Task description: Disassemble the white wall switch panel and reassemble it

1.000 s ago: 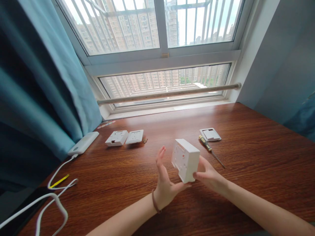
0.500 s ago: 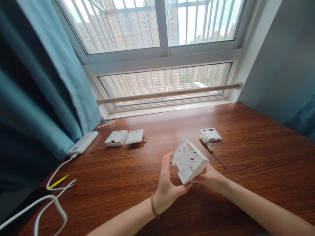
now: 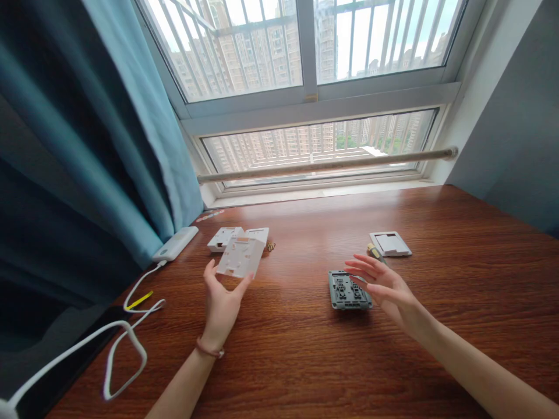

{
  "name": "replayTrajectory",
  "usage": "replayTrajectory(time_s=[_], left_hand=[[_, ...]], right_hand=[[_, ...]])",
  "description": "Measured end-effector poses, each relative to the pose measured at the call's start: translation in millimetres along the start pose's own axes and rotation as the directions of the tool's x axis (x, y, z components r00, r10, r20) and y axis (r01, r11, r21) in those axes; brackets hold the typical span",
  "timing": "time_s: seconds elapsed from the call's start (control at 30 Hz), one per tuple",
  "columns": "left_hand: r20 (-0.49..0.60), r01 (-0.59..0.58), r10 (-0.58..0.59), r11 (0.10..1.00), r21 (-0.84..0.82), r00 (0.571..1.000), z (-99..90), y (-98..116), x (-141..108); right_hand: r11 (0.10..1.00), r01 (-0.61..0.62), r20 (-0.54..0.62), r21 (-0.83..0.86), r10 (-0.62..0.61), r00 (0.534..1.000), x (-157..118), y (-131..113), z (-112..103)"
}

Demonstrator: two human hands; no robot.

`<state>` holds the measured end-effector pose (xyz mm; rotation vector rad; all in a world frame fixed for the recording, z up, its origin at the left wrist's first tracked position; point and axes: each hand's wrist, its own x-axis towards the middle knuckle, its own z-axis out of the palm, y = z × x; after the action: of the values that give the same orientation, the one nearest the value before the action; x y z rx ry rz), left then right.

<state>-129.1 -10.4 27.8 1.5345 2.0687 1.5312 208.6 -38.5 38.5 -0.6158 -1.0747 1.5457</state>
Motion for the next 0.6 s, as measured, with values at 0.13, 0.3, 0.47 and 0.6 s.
replayTrajectory(time_s=[0.13, 0.3, 0.47, 0.6], left_hand=[[-0.119, 0.102, -0.07, 0.953, 0.285, 0.99, -21.6, -51.6, 32.4], [-0.098, 0.146, -0.113, 0.864, 0.482, 0.989, -27.7, -84.1, 53.4], [-0.093, 0.135, -0.101, 0.844, 0.519, 0.991, -22.4, -99.8, 59.0], [-0.089, 0.145, -0.115, 0.847, 0.511, 0.989, -20.1, -105.2, 61.3]], right_hand=[[1.0, -0.018, 0.032, -0.025, 0.019, 0.999, -1.3, 4.1, 0.0], [0.999, -0.011, 0.035, -0.035, 0.012, 0.999, -0.3, 2.8, 0.4], [0.999, -0.021, 0.004, -0.028, 0.021, 1.0, -1.4, -2.3, -0.1], [0.999, -0.022, 0.001, -0.031, 0.022, 1.0, -1.7, -3.7, -0.1]])
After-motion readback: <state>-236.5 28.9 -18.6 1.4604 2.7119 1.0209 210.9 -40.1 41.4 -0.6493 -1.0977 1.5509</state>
